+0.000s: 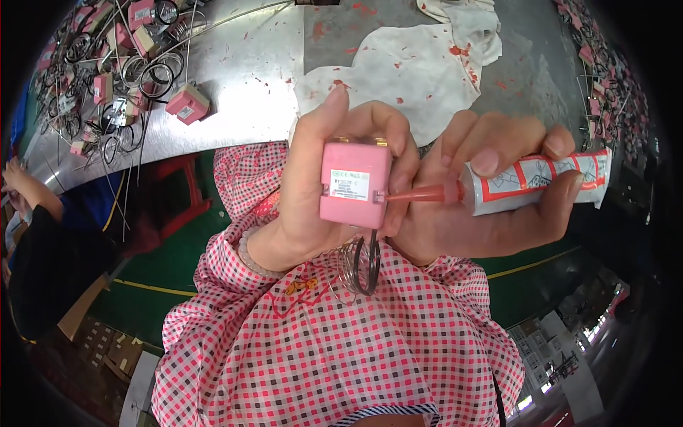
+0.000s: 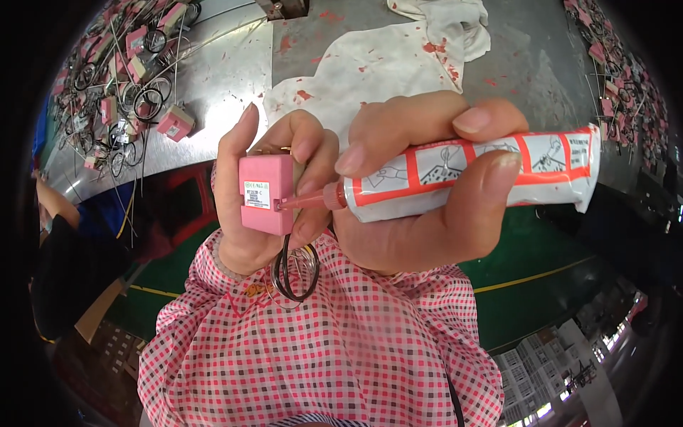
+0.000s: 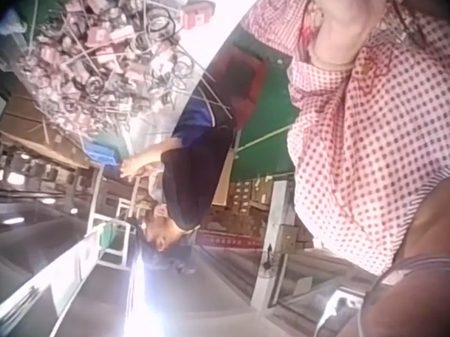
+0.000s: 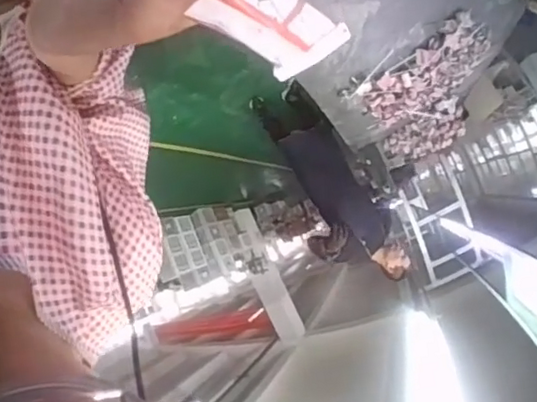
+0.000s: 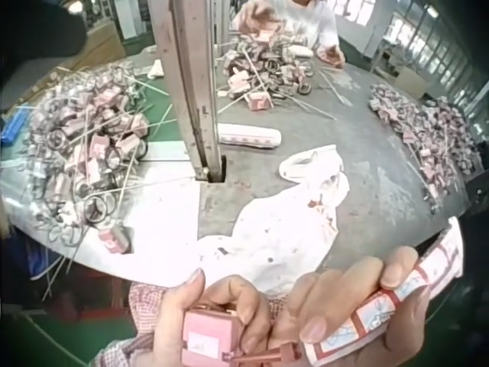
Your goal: Applying red sealant from a tube onto small pink components on an assembly line.
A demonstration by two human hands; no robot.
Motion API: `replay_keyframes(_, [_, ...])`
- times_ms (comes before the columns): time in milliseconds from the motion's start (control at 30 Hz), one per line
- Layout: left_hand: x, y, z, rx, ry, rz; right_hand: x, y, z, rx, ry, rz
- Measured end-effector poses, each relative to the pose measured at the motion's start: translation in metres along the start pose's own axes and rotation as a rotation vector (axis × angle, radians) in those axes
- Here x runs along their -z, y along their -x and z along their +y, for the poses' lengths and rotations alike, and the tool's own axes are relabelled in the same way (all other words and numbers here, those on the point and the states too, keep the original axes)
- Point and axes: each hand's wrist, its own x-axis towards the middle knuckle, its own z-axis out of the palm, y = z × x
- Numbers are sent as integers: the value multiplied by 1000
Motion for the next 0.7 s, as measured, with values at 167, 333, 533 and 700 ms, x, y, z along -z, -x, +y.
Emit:
replay_keyframes(167, [0,-2,1,-24,-31,-6,1,-1,-1,-13,54,-70])
replay_keyframes(333, [-6,-3,2,-3,-99,37,2,-1,-1,-21,63,-100])
replay_keyframes(533, [-7,-5,3,-9,-179,88,2,-1,3,-30,56,-95])
replay_keyframes(700, [-11,-4,3,-5,-180,116,1,-3,3,-22,64,-110])
